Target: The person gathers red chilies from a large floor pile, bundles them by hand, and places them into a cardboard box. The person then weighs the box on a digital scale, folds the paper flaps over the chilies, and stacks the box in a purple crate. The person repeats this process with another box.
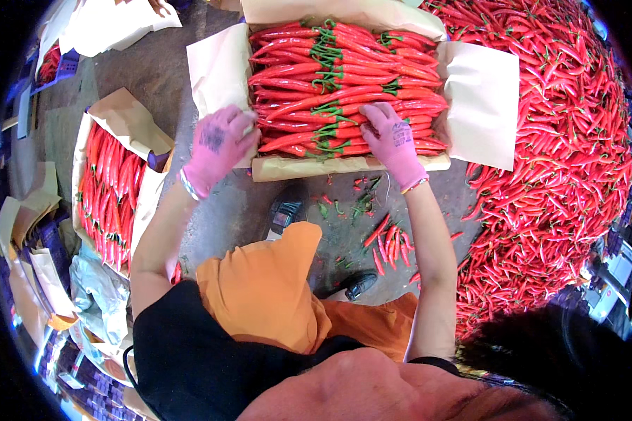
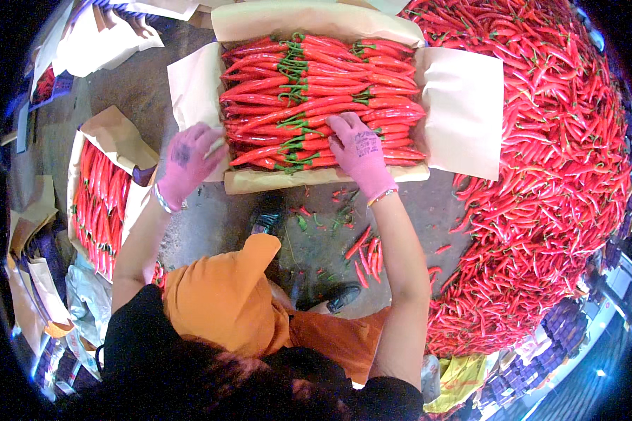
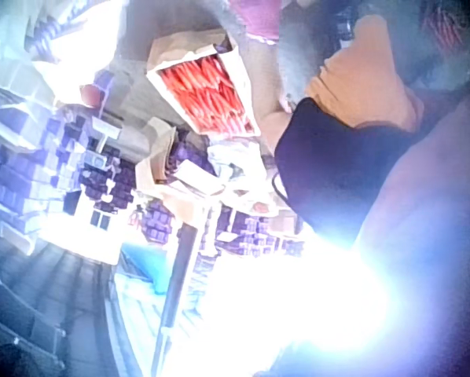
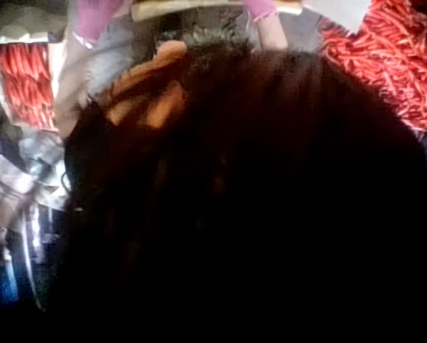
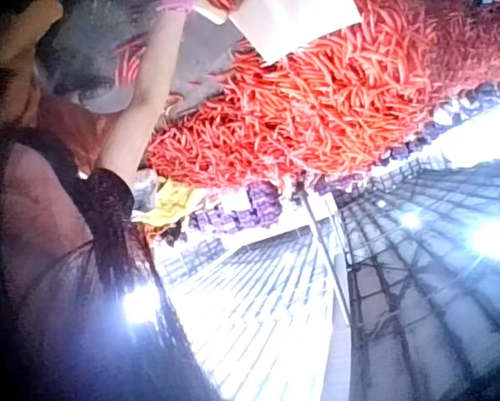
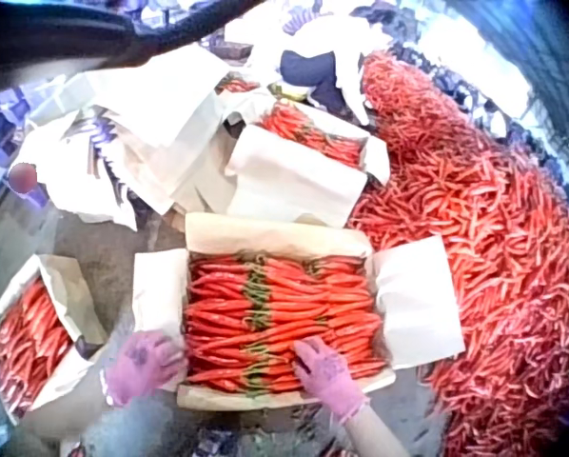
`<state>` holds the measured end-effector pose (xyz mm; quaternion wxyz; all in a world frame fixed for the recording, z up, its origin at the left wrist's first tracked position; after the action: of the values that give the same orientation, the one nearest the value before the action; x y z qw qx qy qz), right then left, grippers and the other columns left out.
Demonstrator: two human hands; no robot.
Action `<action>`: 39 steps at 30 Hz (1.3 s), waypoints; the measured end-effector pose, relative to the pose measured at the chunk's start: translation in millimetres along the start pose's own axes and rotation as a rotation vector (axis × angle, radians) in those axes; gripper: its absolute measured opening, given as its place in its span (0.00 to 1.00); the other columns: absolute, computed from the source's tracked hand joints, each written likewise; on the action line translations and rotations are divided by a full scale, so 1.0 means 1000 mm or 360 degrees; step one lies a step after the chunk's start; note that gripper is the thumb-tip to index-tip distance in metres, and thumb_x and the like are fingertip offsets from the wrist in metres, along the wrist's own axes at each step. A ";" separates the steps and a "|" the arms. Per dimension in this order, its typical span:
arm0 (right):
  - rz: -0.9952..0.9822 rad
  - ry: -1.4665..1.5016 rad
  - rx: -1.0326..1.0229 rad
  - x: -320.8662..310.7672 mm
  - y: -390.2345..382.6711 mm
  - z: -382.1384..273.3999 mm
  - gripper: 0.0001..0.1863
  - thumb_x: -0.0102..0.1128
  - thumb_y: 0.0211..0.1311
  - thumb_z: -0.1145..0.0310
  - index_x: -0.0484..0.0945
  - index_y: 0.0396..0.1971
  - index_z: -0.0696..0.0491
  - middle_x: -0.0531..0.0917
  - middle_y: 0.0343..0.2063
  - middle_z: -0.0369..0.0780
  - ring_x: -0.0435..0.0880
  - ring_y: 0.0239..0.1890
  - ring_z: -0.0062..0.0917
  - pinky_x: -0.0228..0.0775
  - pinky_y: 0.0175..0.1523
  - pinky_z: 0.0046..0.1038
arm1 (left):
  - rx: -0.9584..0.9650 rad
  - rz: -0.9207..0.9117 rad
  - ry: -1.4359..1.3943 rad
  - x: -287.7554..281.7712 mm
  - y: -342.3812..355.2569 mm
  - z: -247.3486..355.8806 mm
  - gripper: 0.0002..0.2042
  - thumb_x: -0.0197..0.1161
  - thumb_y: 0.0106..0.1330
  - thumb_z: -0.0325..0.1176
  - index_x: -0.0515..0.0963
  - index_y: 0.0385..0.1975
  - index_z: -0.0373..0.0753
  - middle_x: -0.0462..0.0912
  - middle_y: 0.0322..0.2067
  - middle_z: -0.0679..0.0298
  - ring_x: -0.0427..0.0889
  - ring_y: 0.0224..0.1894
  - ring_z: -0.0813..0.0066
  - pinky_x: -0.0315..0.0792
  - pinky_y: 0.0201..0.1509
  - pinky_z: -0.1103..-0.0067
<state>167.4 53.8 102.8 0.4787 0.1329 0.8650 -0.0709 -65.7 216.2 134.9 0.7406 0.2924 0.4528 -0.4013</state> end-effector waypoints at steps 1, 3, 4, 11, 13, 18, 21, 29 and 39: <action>0.0013 0.0015 0.0038 -0.001 -0.001 0.001 0.18 0.62 0.57 0.69 0.76 0.48 0.51 0.78 0.46 0.44 0.80 0.46 0.42 0.75 0.49 0.39 | 0.0084 -0.0108 0.0037 0.010 -0.003 0.007 0.09 0.62 0.62 0.41 0.79 0.34 0.44 0.78 0.32 0.62 0.80 0.38 0.61 0.73 0.41 0.66; 0.0034 0.0072 0.0085 0.001 0.002 -0.002 0.17 0.62 0.57 0.69 0.76 0.48 0.51 0.78 0.46 0.44 0.80 0.46 0.42 0.75 0.49 0.38 | 0.0225 -0.0322 0.0137 0.033 -0.016 0.016 0.10 0.64 0.61 0.43 0.80 0.35 0.44 0.80 0.32 0.61 0.80 0.37 0.60 0.73 0.41 0.66; 0.0100 0.0084 0.0110 0.003 0.003 0.000 0.17 0.63 0.55 0.70 0.77 0.46 0.51 0.78 0.41 0.44 0.81 0.43 0.41 0.75 0.45 0.39 | 0.0177 -0.0300 0.0213 0.043 -0.015 0.010 0.09 0.63 0.61 0.43 0.80 0.33 0.45 0.79 0.31 0.62 0.80 0.36 0.60 0.72 0.39 0.66; -0.0089 -0.0555 -0.0506 0.045 -0.010 -0.127 0.04 0.62 0.48 0.66 0.78 0.25 0.46 0.75 0.24 0.37 0.79 0.27 0.30 0.70 0.29 0.36 | 0.0072 -0.0432 0.0367 0.058 -0.004 0.003 0.07 0.61 0.62 0.40 0.79 0.29 0.45 0.78 0.30 0.63 0.81 0.37 0.61 0.72 0.38 0.66; -0.0198 -0.0796 -0.0469 0.083 -0.003 -0.131 0.04 0.62 0.49 0.65 0.80 0.26 0.46 0.76 0.29 0.35 0.79 0.32 0.27 0.70 0.33 0.33 | 0.0143 -0.0463 0.0416 0.057 -0.005 0.004 0.06 0.61 0.62 0.38 0.79 0.28 0.44 0.78 0.31 0.62 0.81 0.36 0.61 0.72 0.38 0.66; -0.0488 -0.1012 -0.0282 0.101 0.016 -0.123 0.05 0.61 0.52 0.65 0.83 0.29 0.45 0.77 0.35 0.34 0.80 0.40 0.26 0.70 0.39 0.33 | 0.0103 -0.0422 0.0381 0.055 -0.003 0.000 0.05 0.60 0.61 0.36 0.78 0.28 0.44 0.78 0.32 0.62 0.81 0.36 0.60 0.73 0.39 0.66; -0.0659 -0.1009 -0.0256 0.097 0.023 -0.126 0.07 0.58 0.58 0.65 0.86 0.32 0.44 0.80 0.37 0.35 0.81 0.42 0.28 0.72 0.38 0.36 | 0.0067 -0.0318 0.0383 0.057 -0.004 -0.001 0.05 0.61 0.60 0.36 0.79 0.28 0.44 0.79 0.32 0.63 0.81 0.36 0.61 0.73 0.38 0.66; -0.0576 -0.0915 -0.0244 0.084 0.020 -0.128 0.08 0.57 0.59 0.63 0.85 0.34 0.44 0.80 0.36 0.36 0.82 0.41 0.27 0.71 0.41 0.37 | 0.0056 -0.0059 0.0003 0.022 -0.005 0.009 0.08 0.65 0.58 0.38 0.79 0.33 0.44 0.78 0.32 0.63 0.80 0.38 0.61 0.71 0.39 0.66; -0.0109 -0.0904 0.0008 0.072 0.089 -0.104 0.07 0.62 0.56 0.57 0.83 0.28 0.43 0.80 0.37 0.32 0.82 0.42 0.28 0.71 0.45 0.36 | 0.0027 -0.0015 0.0325 0.020 0.037 -0.016 0.07 0.63 0.59 0.38 0.79 0.33 0.45 0.78 0.34 0.64 0.79 0.39 0.62 0.71 0.40 0.66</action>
<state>73.6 176.4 97.4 0.6988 0.0798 0.7000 -0.1236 -35.6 240.7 113.0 0.6862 0.3359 0.5238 -0.3768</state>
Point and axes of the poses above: each hand's wrist, its own y-axis towards the middle knuckle, its own x-axis out of the palm, z = x × y, the point moved 8 cm from there along y, towards the middle knuckle
